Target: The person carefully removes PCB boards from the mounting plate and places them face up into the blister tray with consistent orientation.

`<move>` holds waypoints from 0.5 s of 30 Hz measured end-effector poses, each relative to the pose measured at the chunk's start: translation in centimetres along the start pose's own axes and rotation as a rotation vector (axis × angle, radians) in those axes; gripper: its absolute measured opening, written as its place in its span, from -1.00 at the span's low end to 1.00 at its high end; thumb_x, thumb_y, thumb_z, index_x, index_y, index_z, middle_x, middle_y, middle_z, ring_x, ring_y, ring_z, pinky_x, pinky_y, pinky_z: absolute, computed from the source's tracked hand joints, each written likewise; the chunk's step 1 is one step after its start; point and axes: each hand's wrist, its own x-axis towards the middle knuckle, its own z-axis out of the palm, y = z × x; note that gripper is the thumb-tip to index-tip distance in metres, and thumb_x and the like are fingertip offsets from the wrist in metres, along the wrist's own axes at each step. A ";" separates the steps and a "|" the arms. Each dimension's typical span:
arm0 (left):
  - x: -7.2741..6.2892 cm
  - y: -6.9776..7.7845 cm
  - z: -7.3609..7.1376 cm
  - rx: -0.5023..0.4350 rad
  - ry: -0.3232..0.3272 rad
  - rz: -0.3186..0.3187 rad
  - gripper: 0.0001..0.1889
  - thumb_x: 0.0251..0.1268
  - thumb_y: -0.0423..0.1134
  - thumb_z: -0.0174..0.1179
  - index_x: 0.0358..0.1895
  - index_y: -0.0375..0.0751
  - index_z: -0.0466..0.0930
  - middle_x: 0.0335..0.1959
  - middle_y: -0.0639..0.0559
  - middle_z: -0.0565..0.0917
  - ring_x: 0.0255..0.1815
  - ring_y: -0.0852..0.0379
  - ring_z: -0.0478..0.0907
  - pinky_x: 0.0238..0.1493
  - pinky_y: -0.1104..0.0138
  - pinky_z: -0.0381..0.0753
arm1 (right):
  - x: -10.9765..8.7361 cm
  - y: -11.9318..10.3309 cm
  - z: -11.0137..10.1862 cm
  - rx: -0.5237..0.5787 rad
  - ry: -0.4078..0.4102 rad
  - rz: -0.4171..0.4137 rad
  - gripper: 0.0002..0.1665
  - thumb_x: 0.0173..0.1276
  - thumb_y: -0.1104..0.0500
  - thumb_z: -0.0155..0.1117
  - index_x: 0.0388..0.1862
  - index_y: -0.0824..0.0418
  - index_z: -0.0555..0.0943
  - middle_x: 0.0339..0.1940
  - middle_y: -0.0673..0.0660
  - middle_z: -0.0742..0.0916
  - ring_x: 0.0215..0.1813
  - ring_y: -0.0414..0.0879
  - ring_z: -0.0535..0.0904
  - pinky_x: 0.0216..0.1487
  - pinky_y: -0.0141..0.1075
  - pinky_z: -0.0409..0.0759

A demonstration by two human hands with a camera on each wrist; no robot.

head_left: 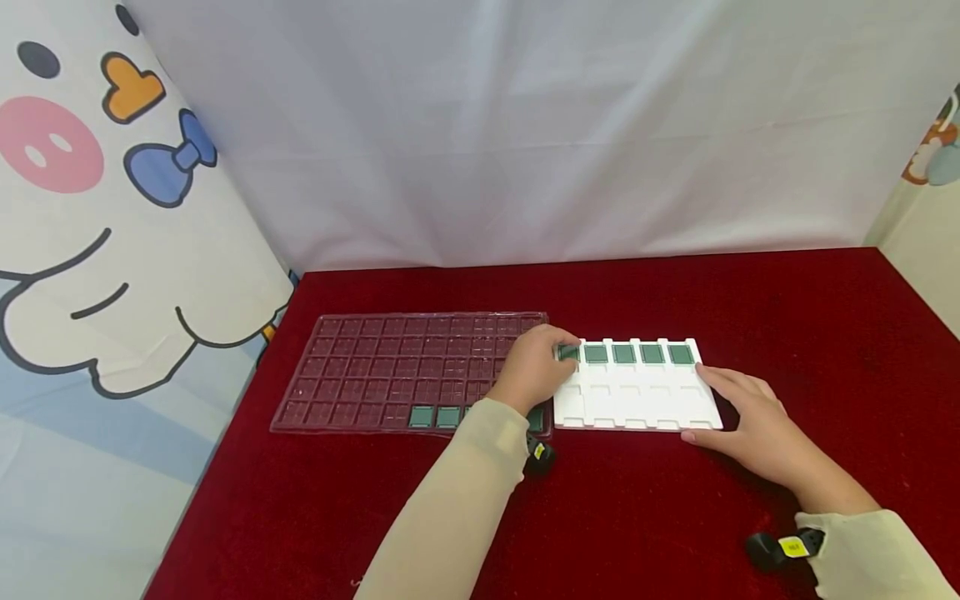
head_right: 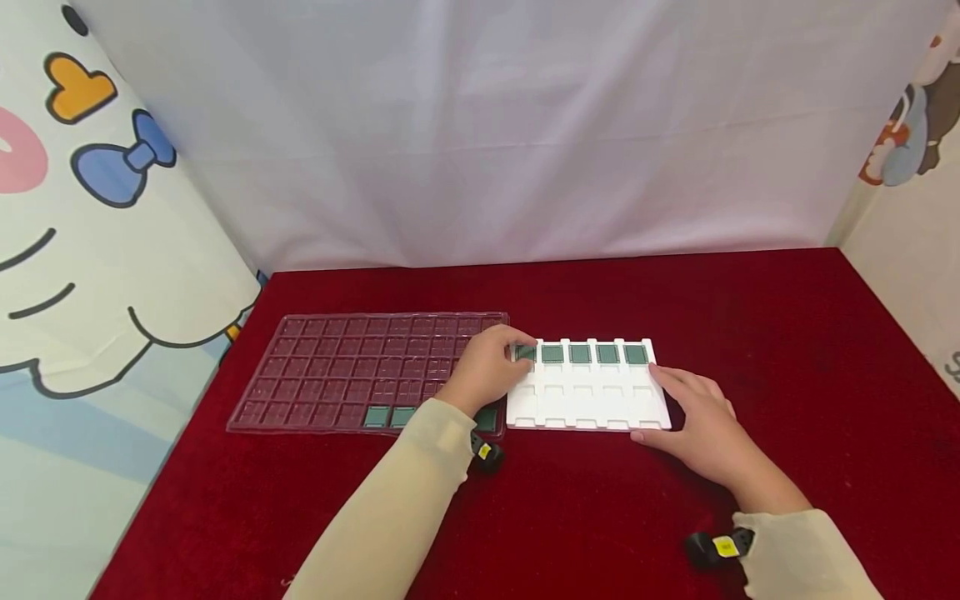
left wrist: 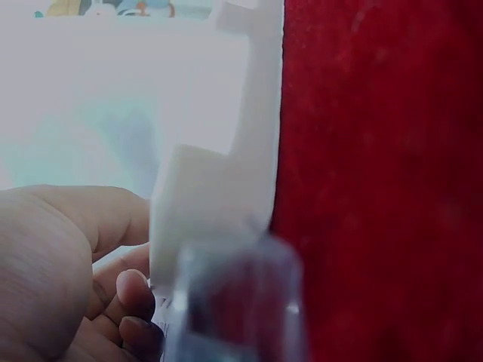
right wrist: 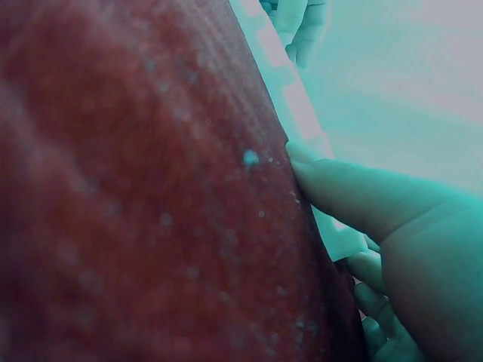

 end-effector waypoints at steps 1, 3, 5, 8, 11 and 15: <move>0.0 0.0 0.0 0.005 0.000 0.003 -0.72 0.41 -0.27 0.32 0.13 -0.04 0.76 0.23 0.04 0.63 0.32 0.06 0.50 0.35 0.18 0.46 | 0.0 0.0 0.0 0.001 0.001 0.000 0.23 0.14 -0.15 0.64 0.61 0.34 0.22 0.49 0.46 0.34 0.44 0.45 0.12 0.29 0.41 0.20; 0.1 -0.1 0.1 0.011 0.004 0.006 -0.72 0.40 -0.27 0.32 0.13 -0.04 0.76 0.22 0.04 0.64 0.31 0.07 0.51 0.34 0.19 0.46 | 0.0 0.0 0.0 0.003 0.002 -0.002 0.23 0.14 -0.14 0.64 0.60 0.34 0.23 0.49 0.46 0.34 0.44 0.45 0.13 0.29 0.41 0.20; 0.2 -0.1 0.2 0.016 0.007 0.006 -0.73 0.40 -0.27 0.32 0.11 -0.04 0.77 0.21 0.04 0.64 0.29 0.08 0.52 0.33 0.21 0.48 | -0.1 0.0 0.0 0.005 0.003 -0.005 0.22 0.14 -0.14 0.64 0.60 0.35 0.23 0.49 0.47 0.34 0.44 0.46 0.12 0.29 0.41 0.19; 0.2 -0.1 0.2 0.022 0.012 0.006 -0.74 0.40 -0.28 0.32 0.10 -0.05 0.77 0.20 0.04 0.64 0.26 0.08 0.53 0.31 0.22 0.49 | -0.1 0.0 0.0 0.003 0.003 -0.005 0.22 0.14 -0.15 0.63 0.60 0.34 0.23 0.49 0.47 0.34 0.44 0.46 0.12 0.29 0.41 0.19; 0.3 -0.1 0.2 0.027 0.018 0.004 -0.74 0.39 -0.28 0.32 0.09 -0.05 0.78 0.19 0.04 0.64 0.25 0.08 0.54 0.30 0.22 0.50 | -0.1 -0.1 -0.1 0.001 0.003 -0.006 0.22 0.15 -0.15 0.63 0.60 0.34 0.23 0.49 0.47 0.34 0.44 0.46 0.12 0.29 0.41 0.18; 0.3 -0.1 0.3 0.029 0.023 0.000 -0.75 0.38 -0.28 0.33 0.08 -0.05 0.78 0.19 0.04 0.65 0.26 0.08 0.54 0.30 0.23 0.50 | -0.1 -0.1 -0.1 0.000 0.004 -0.010 0.22 0.15 -0.15 0.63 0.60 0.35 0.23 0.49 0.47 0.34 0.44 0.46 0.12 0.29 0.41 0.19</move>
